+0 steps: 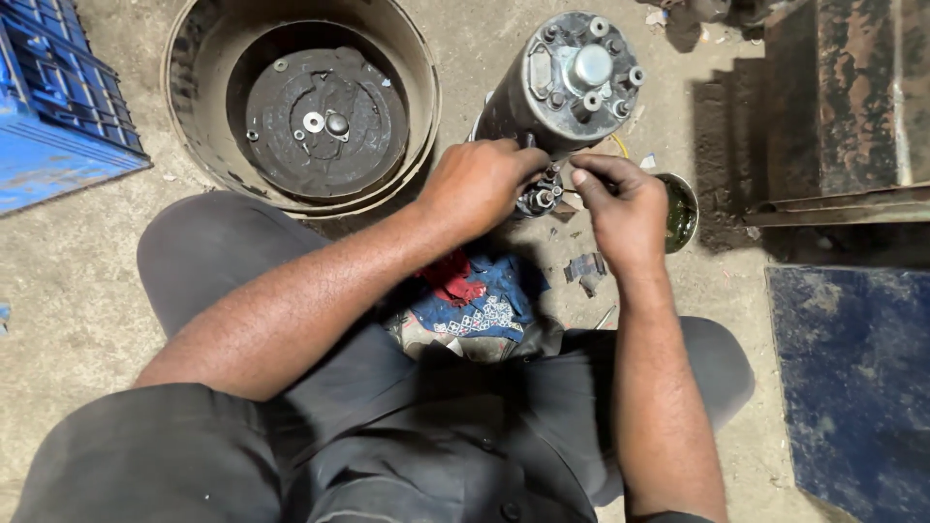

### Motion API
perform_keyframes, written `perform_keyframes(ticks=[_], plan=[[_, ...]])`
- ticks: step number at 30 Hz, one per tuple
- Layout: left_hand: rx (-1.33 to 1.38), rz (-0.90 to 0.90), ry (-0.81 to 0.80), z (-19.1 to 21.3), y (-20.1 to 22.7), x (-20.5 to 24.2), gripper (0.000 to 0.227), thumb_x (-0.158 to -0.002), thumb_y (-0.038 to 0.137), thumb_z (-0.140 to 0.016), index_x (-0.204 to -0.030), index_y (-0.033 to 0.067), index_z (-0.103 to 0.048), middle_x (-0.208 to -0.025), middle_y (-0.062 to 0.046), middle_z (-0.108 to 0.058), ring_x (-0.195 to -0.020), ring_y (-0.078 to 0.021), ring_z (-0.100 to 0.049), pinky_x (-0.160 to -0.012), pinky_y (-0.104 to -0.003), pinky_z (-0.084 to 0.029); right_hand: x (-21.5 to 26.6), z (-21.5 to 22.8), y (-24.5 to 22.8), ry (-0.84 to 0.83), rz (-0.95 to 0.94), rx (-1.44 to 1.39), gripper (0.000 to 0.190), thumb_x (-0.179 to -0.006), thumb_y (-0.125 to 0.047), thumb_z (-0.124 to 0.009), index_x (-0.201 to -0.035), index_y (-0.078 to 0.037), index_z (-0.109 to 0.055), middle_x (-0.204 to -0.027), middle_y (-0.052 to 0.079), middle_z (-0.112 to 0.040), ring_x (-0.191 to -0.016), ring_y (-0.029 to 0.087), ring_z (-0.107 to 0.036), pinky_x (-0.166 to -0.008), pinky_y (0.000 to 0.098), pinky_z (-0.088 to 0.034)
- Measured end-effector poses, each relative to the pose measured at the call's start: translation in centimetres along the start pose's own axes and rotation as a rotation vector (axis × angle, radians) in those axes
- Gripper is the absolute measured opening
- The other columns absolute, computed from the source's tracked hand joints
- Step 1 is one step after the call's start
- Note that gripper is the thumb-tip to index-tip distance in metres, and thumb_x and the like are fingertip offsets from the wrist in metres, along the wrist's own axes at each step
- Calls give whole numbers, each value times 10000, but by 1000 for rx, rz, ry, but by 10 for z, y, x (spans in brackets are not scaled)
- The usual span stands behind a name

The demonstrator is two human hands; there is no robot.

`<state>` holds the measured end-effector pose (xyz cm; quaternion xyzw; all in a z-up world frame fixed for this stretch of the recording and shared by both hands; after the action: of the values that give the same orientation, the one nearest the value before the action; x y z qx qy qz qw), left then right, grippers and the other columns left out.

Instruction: Repairing an automotive starter motor and sorting through a tray of fasteners.

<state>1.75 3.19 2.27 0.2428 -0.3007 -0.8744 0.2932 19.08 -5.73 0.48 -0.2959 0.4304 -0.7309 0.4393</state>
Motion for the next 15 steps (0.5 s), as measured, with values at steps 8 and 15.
perform_keyframes(ticks=[8, 15], plan=[[-124, -49, -149, -10, -4, -9, 252, -908, 199, -632, -1132, 166, -744, -888, -143, -721, -804, -378, -710, -670, -528, -549, -3, -13, 5, -73, -102, -207, 151, -932, -19, -741, -1078, 10, -765, -1052, 59, -698, -872, 124, -722, -715, 244, -659], [-212, -80, -139, -20, -4, -5, 291, -884, 97, -604, -1153, 125, -711, -919, -161, -701, -865, -397, -707, -712, -528, -551, 1, -14, -4, -37, -28, -100, 143, -914, 7, -775, -1056, 18, -784, -1006, 52, -665, -844, 131, -701, -697, 248, -641]])
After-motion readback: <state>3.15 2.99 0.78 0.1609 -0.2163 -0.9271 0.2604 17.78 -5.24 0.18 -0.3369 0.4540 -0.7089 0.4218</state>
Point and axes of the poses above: each hand's wrist, its own x-axis away from the middle knuckle, its own z-axis out of the back of the hand, y = z × x, the point moved 6 cm from there along -x, towards the middle knuckle
